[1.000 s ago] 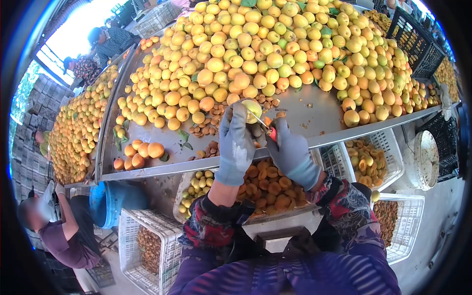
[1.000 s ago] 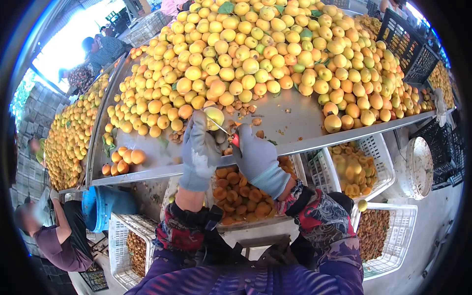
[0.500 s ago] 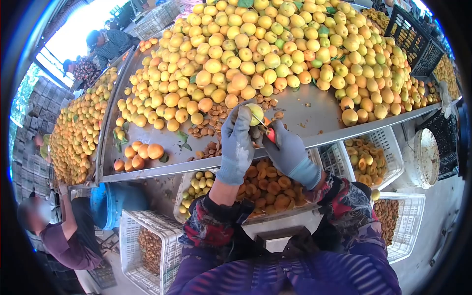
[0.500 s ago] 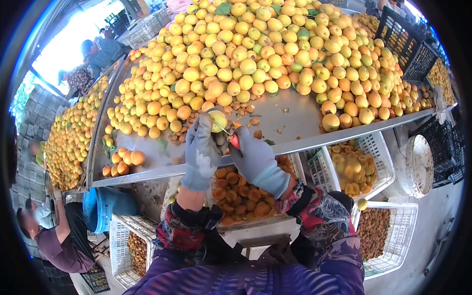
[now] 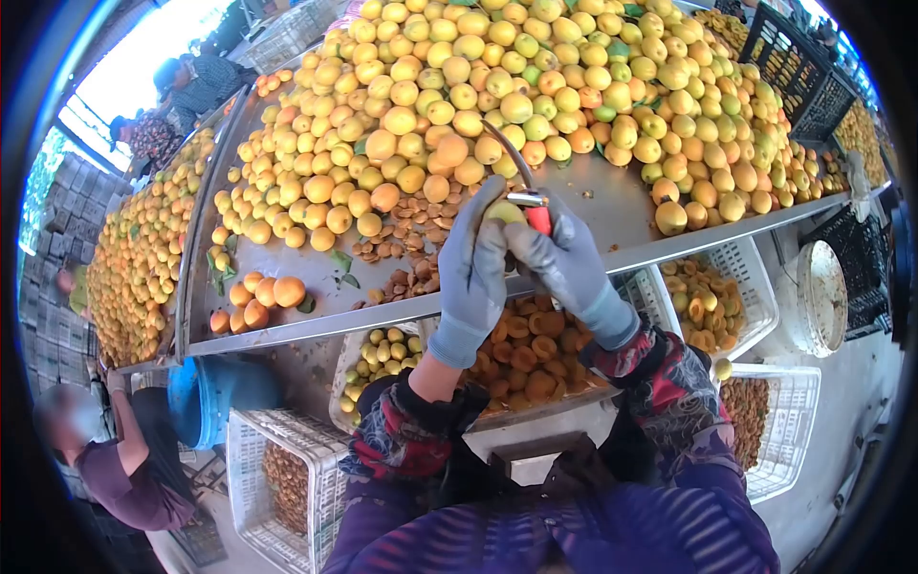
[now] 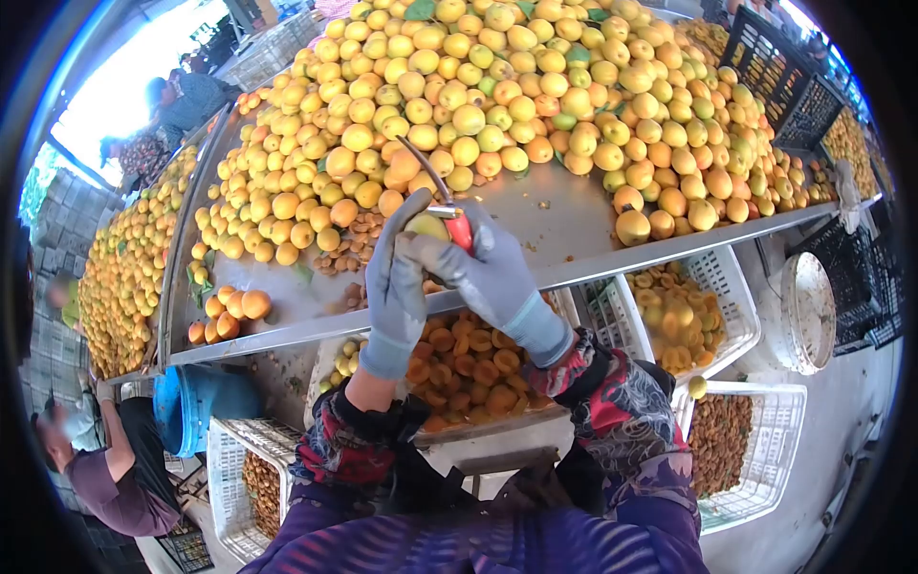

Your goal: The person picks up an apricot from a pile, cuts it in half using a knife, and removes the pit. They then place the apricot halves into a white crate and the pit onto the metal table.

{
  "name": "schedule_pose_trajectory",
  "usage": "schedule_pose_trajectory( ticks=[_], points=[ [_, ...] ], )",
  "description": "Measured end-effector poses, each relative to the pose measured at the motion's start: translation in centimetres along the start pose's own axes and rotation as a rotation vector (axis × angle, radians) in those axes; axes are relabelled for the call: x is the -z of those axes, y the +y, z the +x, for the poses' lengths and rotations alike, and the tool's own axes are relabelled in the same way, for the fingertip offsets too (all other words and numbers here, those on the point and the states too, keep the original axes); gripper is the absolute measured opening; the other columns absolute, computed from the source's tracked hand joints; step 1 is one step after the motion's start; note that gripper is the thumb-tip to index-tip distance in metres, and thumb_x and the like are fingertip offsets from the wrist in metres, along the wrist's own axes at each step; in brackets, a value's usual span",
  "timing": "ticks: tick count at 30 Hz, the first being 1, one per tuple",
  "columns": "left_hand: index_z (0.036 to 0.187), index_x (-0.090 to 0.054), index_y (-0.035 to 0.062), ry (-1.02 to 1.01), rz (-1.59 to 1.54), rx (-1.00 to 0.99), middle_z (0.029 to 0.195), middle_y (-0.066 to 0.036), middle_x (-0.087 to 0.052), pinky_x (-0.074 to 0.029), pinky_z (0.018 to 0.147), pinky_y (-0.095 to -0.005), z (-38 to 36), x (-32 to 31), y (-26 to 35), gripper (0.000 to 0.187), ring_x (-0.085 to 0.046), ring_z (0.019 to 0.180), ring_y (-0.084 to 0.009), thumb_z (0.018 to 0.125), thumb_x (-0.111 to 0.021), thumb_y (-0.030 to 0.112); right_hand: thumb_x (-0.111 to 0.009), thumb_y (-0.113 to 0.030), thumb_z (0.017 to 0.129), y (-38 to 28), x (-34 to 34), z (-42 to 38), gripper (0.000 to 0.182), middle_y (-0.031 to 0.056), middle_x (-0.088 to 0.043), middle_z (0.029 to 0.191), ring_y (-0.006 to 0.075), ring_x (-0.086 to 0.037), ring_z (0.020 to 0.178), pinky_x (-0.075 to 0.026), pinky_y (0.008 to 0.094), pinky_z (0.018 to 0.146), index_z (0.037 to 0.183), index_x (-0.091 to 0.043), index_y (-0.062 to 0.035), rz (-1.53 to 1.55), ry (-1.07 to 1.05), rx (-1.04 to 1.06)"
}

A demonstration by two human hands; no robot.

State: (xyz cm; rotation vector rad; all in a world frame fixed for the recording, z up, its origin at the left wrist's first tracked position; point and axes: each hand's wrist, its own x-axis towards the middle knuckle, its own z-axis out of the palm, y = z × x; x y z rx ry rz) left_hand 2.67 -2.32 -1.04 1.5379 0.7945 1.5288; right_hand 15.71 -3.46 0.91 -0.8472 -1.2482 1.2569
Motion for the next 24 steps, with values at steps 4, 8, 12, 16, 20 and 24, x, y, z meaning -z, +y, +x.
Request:
schedule_pose_trajectory(
  ticks=[4,8,12,16,20,24],
  points=[
    [0.131,-0.043,-0.0064,-0.01,0.045,-0.017,0.116,-0.01,-0.057,-0.04,0.096,-0.0287,-1.0,-1.0,0.2,0.046,-0.054,0.107,-0.0165,0.1,-0.04,0.028,-0.066,-0.024,0.088,0.5,0.1,0.0,0.028,0.0023,-0.061,0.089,0.0084,-0.056,0.079,-0.048,0.0247,0.072,0.102,-0.057,-0.0012,0.052,0.002,0.03],
    [0.127,-0.048,-0.0055,0.002,-0.027,0.162,0.112,-0.008,-0.059,-0.043,0.09,-0.026,-1.0,-1.0,0.3,0.044,-0.055,0.101,-0.0123,0.101,-0.039,0.029,-0.064,-0.025,0.089,1.2,0.5,-0.2,0.025,0.002,-0.061,0.086,0.0073,-0.055,0.078,-0.048,0.0242,0.07,0.099,-0.059,-0.0019,-0.118,0.024,0.085],
    [0.125,-0.05,-0.0044,0.017,-0.184,0.278,0.108,-0.006,-0.06,-0.045,0.086,-0.0243,-1.2,-0.9,0.9,0.044,-0.056,0.097,-0.0103,0.101,-0.039,0.031,-0.063,-0.025,0.09,1.0,0.2,-0.2,0.025,0.0033,-0.062,0.082,0.0065,-0.056,0.075,-0.048,0.024,0.068,0.1,-0.059,-0.0019,-0.17,-0.008,0.173],
    [0.121,-0.054,0.0027,0.06,-0.351,0.619,0.09,-0.003,-0.061,-0.047,0.062,-0.022,-0.9,-0.2,1.2,0.046,-0.055,0.072,-0.0075,0.1,-0.037,0.039,-0.064,-0.024,0.089,0.7,0.3,-0.5,0.027,0.0044,-0.063,0.078,0.008,-0.06,0.07,-0.05,0.0235,0.062,0.1,-0.059,0.0001,-0.314,0.003,0.199],
    [0.118,-0.055,0.0085,0.205,-0.423,0.9,0.07,0.0,-0.058,-0.034,0.041,-0.0222,-0.5,-1.1,2.2,0.047,-0.043,0.047,-0.0076,0.097,-0.038,0.047,-0.065,-0.023,0.087,1.4,0.9,-0.5,0.026,0.0057,-0.064,0.076,0.008,-0.061,0.065,-0.049,0.0234,0.056,0.1,-0.059,-0.0008,-0.331,-0.047,0.078],
    [0.124,-0.049,0.0052,-0.052,-0.9,0.678,0.07,-0.007,-0.061,-0.031,0.043,-0.0239,-0.1,-0.4,1.1,0.055,-0.041,0.046,-0.0102,0.096,-0.04,0.051,-0.059,-0.03,0.089,0.9,3.0,0.1,0.027,0.0045,-0.058,0.064,0.0084,-0.054,0.049,-0.041,0.0224,0.043,0.093,-0.06,-0.0035,0.12,0.007,-0.18]
  ],
)
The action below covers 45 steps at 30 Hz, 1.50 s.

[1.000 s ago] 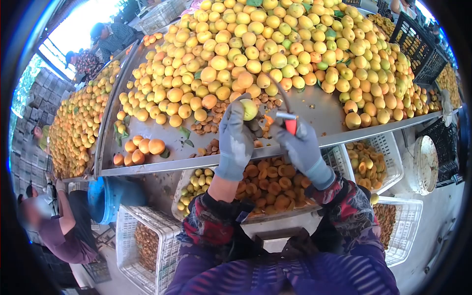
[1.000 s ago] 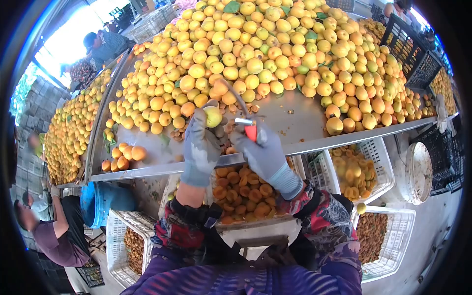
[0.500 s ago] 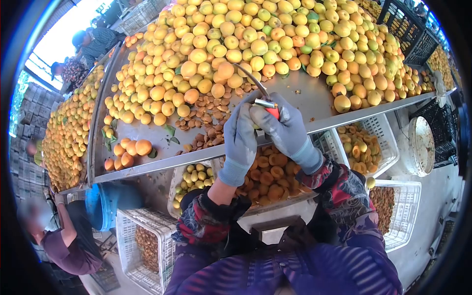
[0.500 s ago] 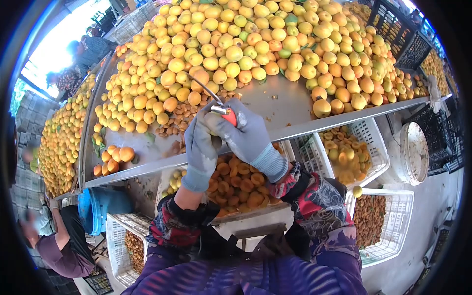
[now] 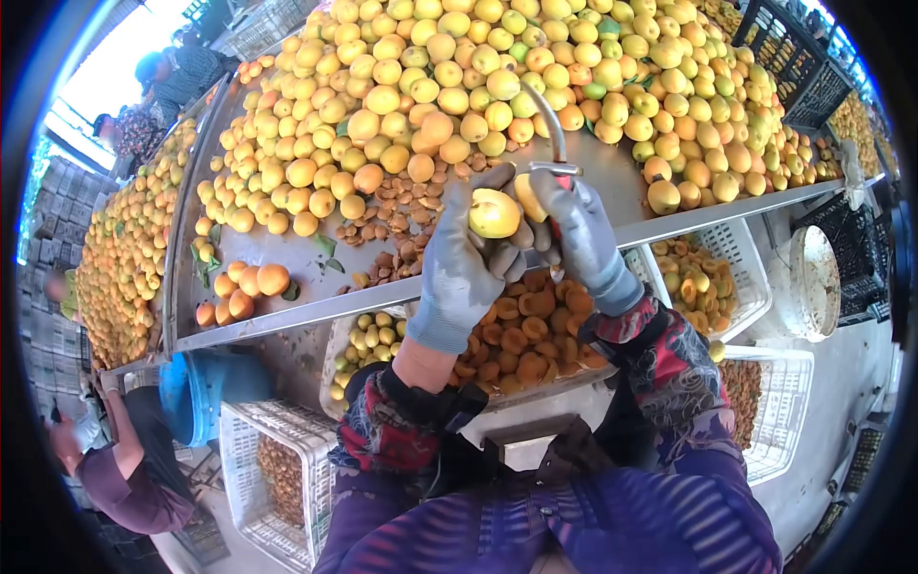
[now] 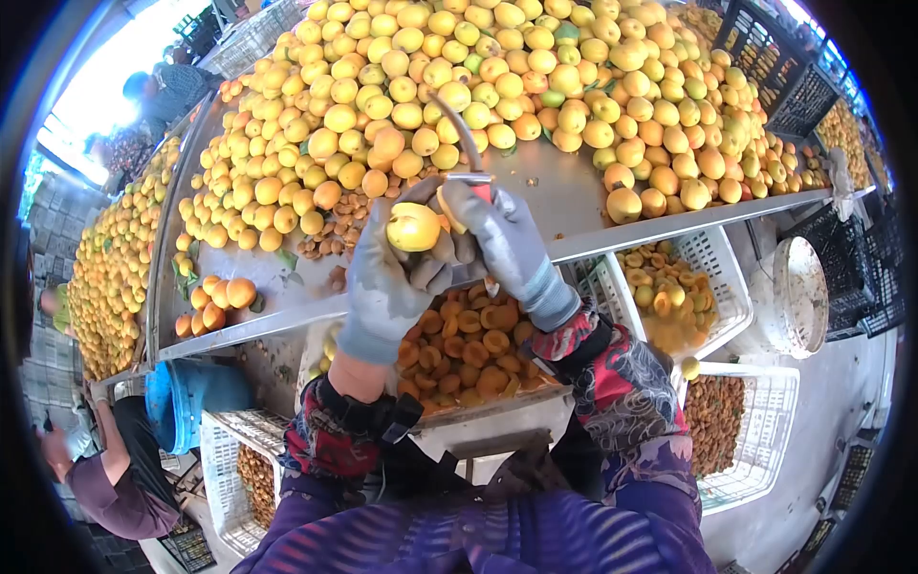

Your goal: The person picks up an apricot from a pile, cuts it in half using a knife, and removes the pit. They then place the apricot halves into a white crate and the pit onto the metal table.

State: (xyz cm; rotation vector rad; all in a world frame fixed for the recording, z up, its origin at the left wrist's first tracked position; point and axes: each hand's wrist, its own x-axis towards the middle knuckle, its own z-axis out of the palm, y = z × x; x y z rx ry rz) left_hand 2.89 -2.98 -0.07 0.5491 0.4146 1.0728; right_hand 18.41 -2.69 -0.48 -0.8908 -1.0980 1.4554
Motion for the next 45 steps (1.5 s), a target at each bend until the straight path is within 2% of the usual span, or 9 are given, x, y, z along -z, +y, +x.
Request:
schedule_pose_trajectory(
  ticks=[10,16,17,19,22,24,25,29,45],
  points=[
    [0.114,-0.054,-0.0001,0.092,0.015,-0.178,0.097,-0.012,-0.062,-0.046,0.069,-0.031,0.7,0.9,1.0,0.042,-0.055,0.077,-0.0173,0.097,-0.046,0.037,-0.054,-0.032,0.091,-4.0,1.1,-2.0,0.03,0.001,-0.053,0.058,0.008,-0.044,0.039,-0.034,0.0211,0.039,0.089,-0.061,-0.0032,-0.171,0.085,-0.068],
    [0.117,-0.053,-0.0009,0.036,0.129,-0.161,0.106,-0.009,-0.061,-0.047,0.071,-0.0294,0.5,0.5,0.5,0.038,-0.06,0.089,-0.0204,0.097,-0.047,0.031,-0.059,-0.016,0.086,-8.0,10.5,-6.1,0.025,0.0041,-0.058,0.068,0.0105,-0.052,0.059,-0.044,0.0267,0.056,0.103,-0.059,0.0021,-1.057,0.381,0.407],
    [0.118,-0.053,-0.0007,0.038,0.155,-0.191,0.109,-0.009,-0.061,-0.047,0.07,-0.0289,0.5,0.4,0.5,0.038,-0.061,0.094,-0.021,0.098,-0.047,0.03,-0.06,-0.021,0.087,-8.5,13.2,-7.5,0.03,0.0069,-0.059,0.068,0.0114,-0.054,0.062,-0.045,0.027,0.059,0.105,-0.059,0.0024,-0.889,0.488,0.035],
    [0.12,-0.053,0.0008,0.014,0.214,-0.237,0.105,-0.007,-0.063,-0.048,0.069,-0.0278,0.3,0.7,0.7,0.04,-0.06,0.086,-0.0152,0.098,-0.045,0.032,-0.061,-0.031,0.088,-8.1,16.8,-9.9,0.037,0.0112,-0.059,0.067,0.0159,-0.06,0.064,-0.045,0.0297,0.059,0.101,-0.058,0.0036,-1.395,0.61,0.089],
    [0.128,-0.047,0.0036,-0.097,0.161,-0.123,0.109,-0.012,-0.062,-0.045,0.071,-0.0261,0.2,0.5,0.5,0.037,-0.056,0.081,-0.0143,0.096,-0.049,0.021,-0.06,-0.032,0.089,-7.3,16.6,-9.8,0.035,0.0081,-0.057,0.064,0.0161,-0.058,0.055,-0.043,0.0288,0.051,0.095,-0.058,0.0027,-1.366,0.727,0.332],
    [0.13,-0.046,0.0036,-0.142,0.238,-0.153,0.111,-0.014,-0.061,-0.044,0.072,-0.026,-0.2,0.0,0.5,0.039,-0.055,0.081,-0.0144,0.093,-0.049,0.016,-0.059,-0.031,0.09,-9.1,11.4,-8.9,0.031,0.0031,-0.052,0.061,0.012,-0.05,0.047,-0.039,0.0249,0.044,0.094,-0.059,0.0001,-0.388,0.653,0.141],
    [0.131,-0.045,0.0037,-0.187,0.307,-0.183,0.113,-0.016,-0.06,-0.043,0.073,-0.0259,-0.3,-0.3,0.5,0.041,-0.054,0.081,-0.0144,0.091,-0.05,0.01,-0.053,-0.025,0.095,-9.3,9.1,-7.6,0.024,-0.003,-0.041,0.057,0.0065,-0.036,0.043,-0.032,0.0204,0.042,0.096,-0.055,-0.0012,-0.292,0.649,0.239],
    [0.127,-0.047,0.0053,-0.151,0.318,-0.192,0.108,-0.012,-0.059,-0.048,0.07,-0.0248,-0.5,-1.0,0.1,0.045,-0.057,0.077,-0.0141,0.084,-0.05,-0.003,-0.049,-0.024,0.095,-8.7,3.3,-3.4,0.026,-0.0063,-0.03,0.054,0.005,-0.027,0.041,-0.023,0.0225,0.038,0.101,-0.054,0.0003,0.223,0.155,0.463],
    [0.123,-0.047,0.0028,-0.038,0.776,-0.282,0.108,-0.005,-0.052,-0.042,0.083,-0.0226,-0.8,-1.4,-1.4,0.044,-0.049,0.094,-0.0092,0.081,-0.054,-0.001,-0.045,-0.029,0.099,-4.5,-3.2,0.3,0.034,-0.0005,-0.035,0.048,0.0094,-0.034,0.038,-0.033,0.0253,0.04,0.097,-0.053,0.0046,-0.021,0.299,0.659]
  ],
)
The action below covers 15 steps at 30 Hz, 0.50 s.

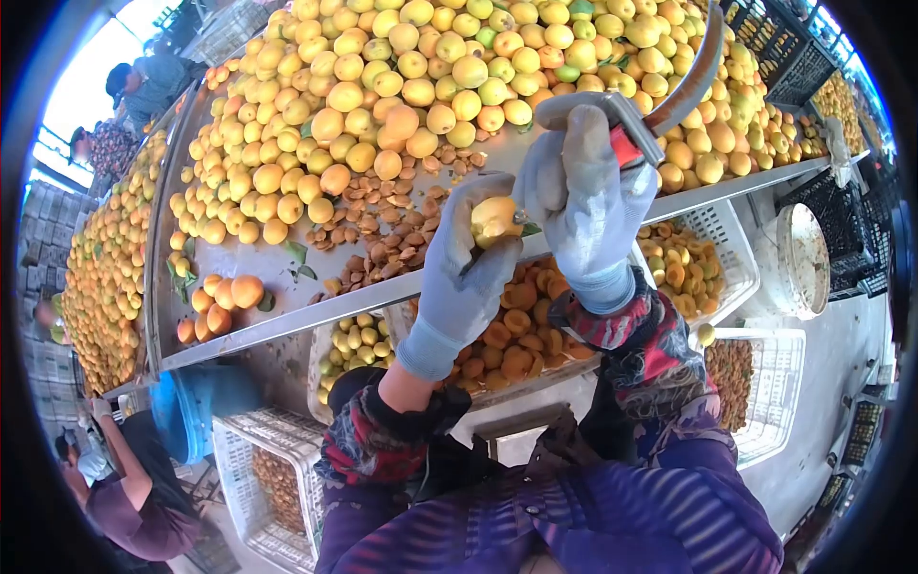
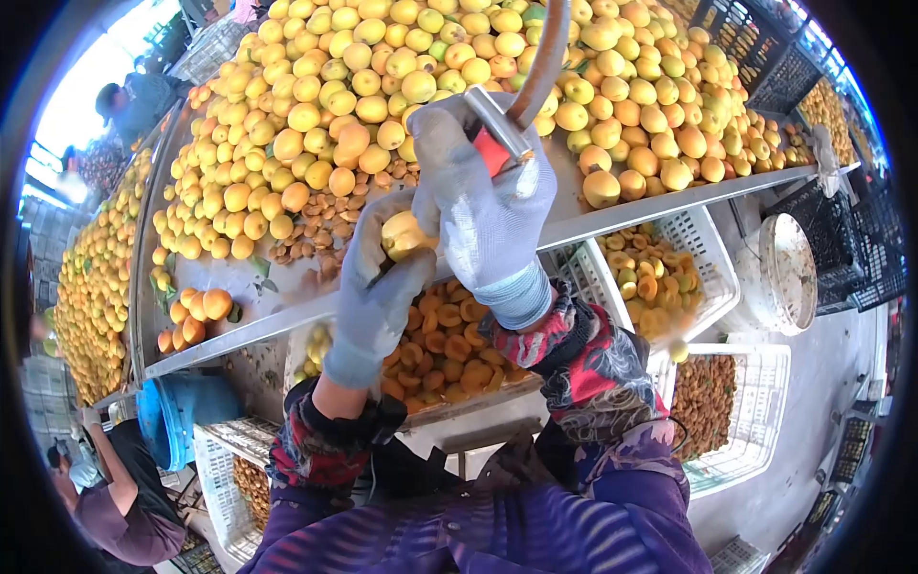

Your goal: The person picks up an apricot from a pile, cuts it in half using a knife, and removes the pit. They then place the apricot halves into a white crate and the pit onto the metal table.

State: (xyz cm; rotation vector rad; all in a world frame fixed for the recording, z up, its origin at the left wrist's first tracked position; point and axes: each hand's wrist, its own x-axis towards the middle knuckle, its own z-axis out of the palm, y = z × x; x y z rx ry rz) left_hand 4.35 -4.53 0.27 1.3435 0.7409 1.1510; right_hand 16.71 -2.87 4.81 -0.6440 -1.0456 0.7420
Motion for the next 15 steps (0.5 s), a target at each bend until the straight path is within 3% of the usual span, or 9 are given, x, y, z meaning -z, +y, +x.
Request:
schedule_pose_trajectory(
  ticks=[5,7,11,14,15],
  points=[
    [0.122,-0.045,0.0026,0.038,0.077,-0.053,0.108,-0.006,-0.052,-0.042,0.084,-0.0234,-0.5,-1.0,-0.3,0.041,-0.049,0.096,-0.0102,0.081,-0.052,-0.004,-0.047,-0.029,0.098,0.2,-0.8,-0.5,0.033,0.0,-0.037,0.047,0.0096,-0.033,0.036,-0.032,0.0258,0.038,0.092,-0.053,0.0031,0.061,0.083,-0.067],
    [0.12,-0.045,0.0025,0.067,-0.012,0.079,0.107,-0.007,-0.053,-0.043,0.083,-0.0234,-0.7,-1.2,0.2,0.04,-0.051,0.095,-0.0108,0.081,-0.051,-0.005,-0.049,-0.031,0.097,1.0,-1.0,-0.8,0.033,-0.0005,-0.037,0.046,0.0096,-0.033,0.035,-0.031,0.0258,0.037,0.091,-0.053,0.0015,0.08,0.139,-0.023],
    [0.119,-0.045,0.0025,0.115,-0.059,0.044,0.105,-0.006,-0.054,-0.044,0.083,-0.0237,-0.7,-1.4,-1.2,0.039,-0.052,0.093,-0.0112,0.082,-0.052,-0.005,-0.053,-0.033,0.095,0.6,-1.3,0.0,0.033,-0.0012,-0.038,0.046,0.0096,-0.033,0.034,-0.029,0.0249,0.035,0.09,-0.052,0.0001,0.222,0.182,-0.18],
    [0.119,-0.044,0.0018,0.182,-0.01,0.044,0.104,-0.007,-0.055,-0.044,0.085,-0.0249,-0.8,-1.7,-1.4,0.038,-0.053,0.093,-0.0118,0.082,-0.053,-0.004,-0.053,-0.033,0.095,1.9,-0.9,0.0,0.033,-0.0008,-0.039,0.047,0.0099,-0.033,0.034,-0.029,0.0256,0.035,0.09,-0.051,-0.0007,0.224,0.163,-0.16],
    [0.119,-0.044,0.0016,0.18,-0.095,0.073,0.104,-0.007,-0.054,-0.045,0.082,-0.0244,-0.8,-1.9,-1.0,0.039,-0.053,0.09,-0.0117,0.081,-0.054,-0.005,-0.063,-0.013,0.088,1.5,-0.9,-0.2,0.012,-0.0017,-0.051,0.065,0.0035,-0.046,0.048,-0.035,0.0199,0.041,0.089,-0.055,-0.0034,0.317,0.236,-0.283]
  ],
)
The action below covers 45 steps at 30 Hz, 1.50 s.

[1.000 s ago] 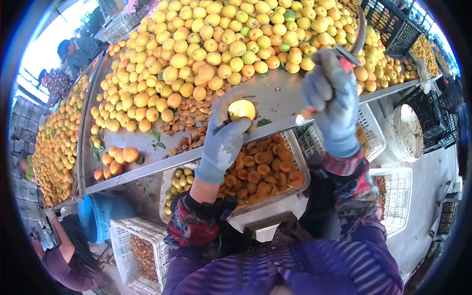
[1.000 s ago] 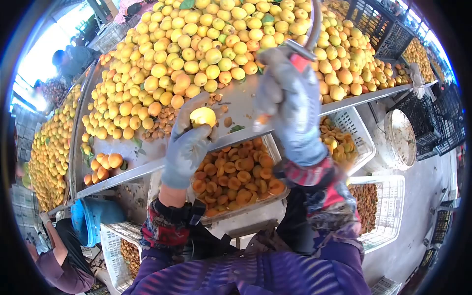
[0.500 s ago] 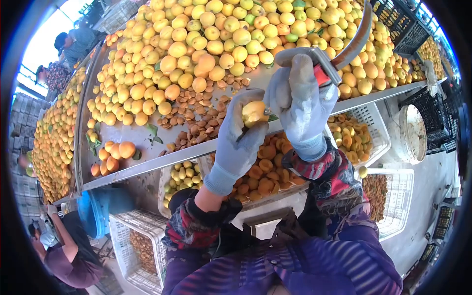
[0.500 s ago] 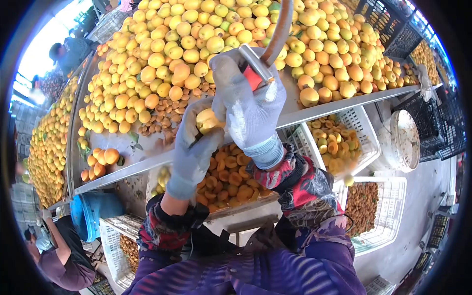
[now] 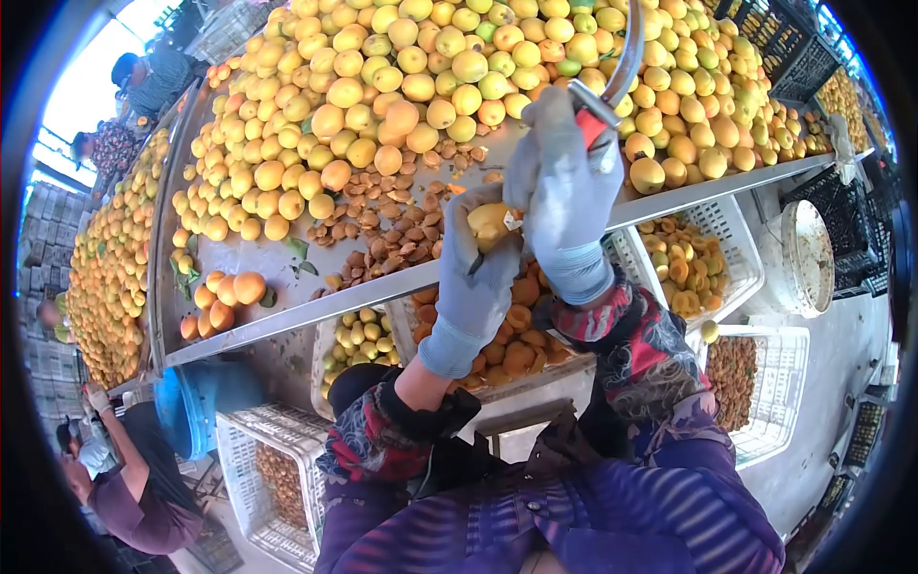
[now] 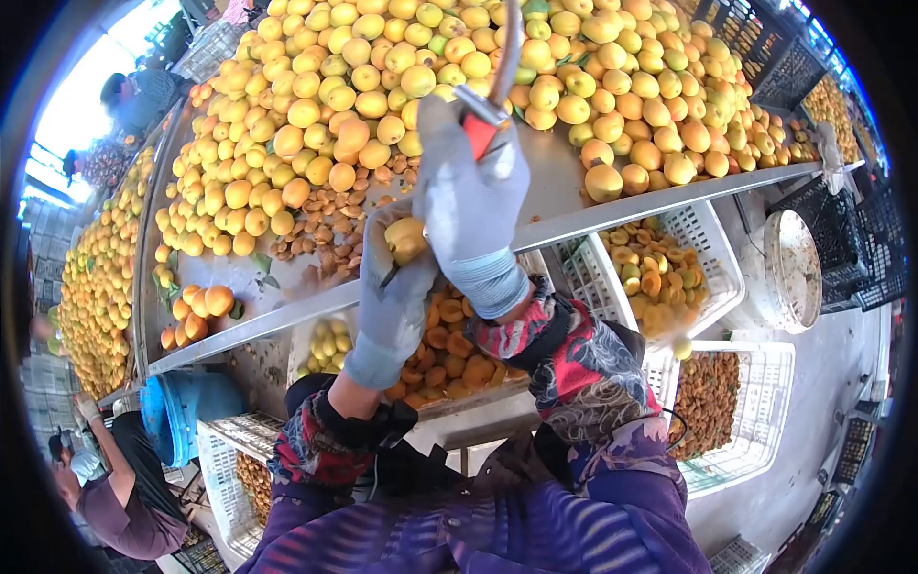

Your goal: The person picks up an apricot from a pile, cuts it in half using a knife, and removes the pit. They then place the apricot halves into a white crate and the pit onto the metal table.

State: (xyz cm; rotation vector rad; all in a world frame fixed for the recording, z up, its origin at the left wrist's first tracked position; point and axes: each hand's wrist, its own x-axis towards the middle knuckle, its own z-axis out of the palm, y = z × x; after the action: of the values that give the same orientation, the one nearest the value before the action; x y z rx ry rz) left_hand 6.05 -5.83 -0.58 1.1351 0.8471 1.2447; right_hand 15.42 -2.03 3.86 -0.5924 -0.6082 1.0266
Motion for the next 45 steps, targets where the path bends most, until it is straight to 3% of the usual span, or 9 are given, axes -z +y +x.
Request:
schedule_pose_trajectory(
  ticks=[4,12,16,21,23,25,30,36,45],
  points=[
    [0.118,-0.042,0.0016,0.107,0.025,-0.204,0.103,-0.007,-0.052,-0.046,0.069,-0.0209,0.6,-0.3,-2.0,0.039,-0.054,0.081,-0.0091,0.081,-0.054,-0.006,-0.067,-0.007,0.084,1.2,-0.4,-1.5,0.016,-0.0017,-0.052,0.072,0.0009,-0.043,0.063,-0.039,0.0194,0.056,0.089,-0.053,-0.0019,-0.359,-0.205,0.507],
    [0.117,-0.041,0.0024,-0.01,0.025,-0.059,0.1,-0.005,-0.052,-0.045,0.063,-0.0177,0.2,0.1,-1.1,0.036,-0.052,0.077,-0.0053,0.084,-0.052,-0.008,-0.063,-0.006,0.087,0.4,0.2,0.2,0.015,-0.0006,-0.051,0.071,0.0024,-0.047,0.06,-0.04,0.0192,0.054,0.096,-0.052,-0.0015,0.025,0.044,-0.074],
    [0.118,-0.04,0.0022,0.102,-0.127,-0.084,0.107,-0.005,-0.051,-0.046,0.076,-0.0217,-0.2,-0.4,-3.4,0.039,-0.052,0.09,-0.0097,0.084,-0.055,-0.007,-0.062,-0.005,0.086,2.1,0.7,-1.6,0.015,0.0004,-0.056,0.073,0.0043,-0.05,0.065,-0.043,0.0206,0.059,0.098,-0.053,0.0,-0.062,-0.265,0.261],
    [0.12,-0.039,0.002,0.046,0.154,-0.158,0.111,-0.007,-0.049,-0.044,0.087,-0.0259,0.3,0.1,-3.2,0.043,-0.05,0.1,-0.0139,0.082,-0.057,-0.007,-0.062,-0.003,0.086,2.8,0.6,-0.3,0.018,-0.0001,-0.056,0.073,0.0042,-0.05,0.066,-0.043,0.0202,0.059,0.101,-0.053,0.0005,-0.073,-0.176,0.32],
    [0.12,-0.04,0.0023,0.059,0.259,-0.134,0.11,-0.006,-0.048,-0.044,0.084,-0.025,0.2,-0.1,-2.2,0.042,-0.049,0.098,-0.0133,0.082,-0.055,-0.007,-0.059,-0.007,0.089,2.9,0.8,0.5,0.015,0.0012,-0.056,0.071,0.0039,-0.05,0.058,-0.042,0.02,0.052,0.1,-0.052,0.0005,0.077,0.052,0.184],
    [0.121,-0.04,0.0031,-0.01,0.125,-0.124,0.107,-0.005,-0.048,-0.045,0.079,-0.0227,-0.1,0.0,-1.4,0.042,-0.049,0.092,-0.0107,0.082,-0.055,-0.006,-0.055,-0.035,0.094,0.6,0.6,1.3,0.03,-0.0051,-0.027,0.049,0.0076,-0.024,0.037,-0.024,0.0248,0.038,0.081,-0.045,-0.0097,0.008,0.15,-0.16],
    [0.121,-0.04,0.0037,-0.043,0.009,-0.128,0.102,-0.005,-0.051,-0.044,0.074,-0.0212,0.1,0.5,-2.0,0.041,-0.049,0.083,-0.008,0.083,-0.053,-0.005,-0.052,-0.041,0.094,1.3,1.4,1.2,0.034,-0.0049,-0.028,0.053,0.0078,-0.024,0.041,-0.024,0.0252,0.039,0.085,-0.048,-0.0084,0.107,0.146,-0.262],
    [0.128,-0.043,0.0025,-0.149,-0.461,0.105,0.107,-0.006,-0.055,-0.046,0.076,-0.0235,0.8,0.7,1.9,0.043,-0.054,0.088,-0.0103,0.086,-0.055,0.001,-0.05,-0.043,0.095,-0.7,1.7,1.6,0.038,-0.0025,-0.035,0.059,0.0103,-0.032,0.048,-0.032,0.0268,0.045,0.094,-0.052,-0.0056,0.178,0.017,-0.104],
    [0.126,-0.043,0.0027,-0.114,-0.045,-0.038,0.107,-0.008,-0.053,-0.051,0.072,-0.0245,0.6,0.9,0.9,0.04,-0.059,0.087,-0.0133,0.087,-0.054,0.003,-0.054,-0.032,0.095,-2.3,1.1,-0.1,0.031,-0.0009,-0.036,0.05,0.0091,-0.033,0.039,-0.03,0.025,0.039,0.091,-0.051,-0.0018,-0.159,-0.115,0.088]
  ],
)
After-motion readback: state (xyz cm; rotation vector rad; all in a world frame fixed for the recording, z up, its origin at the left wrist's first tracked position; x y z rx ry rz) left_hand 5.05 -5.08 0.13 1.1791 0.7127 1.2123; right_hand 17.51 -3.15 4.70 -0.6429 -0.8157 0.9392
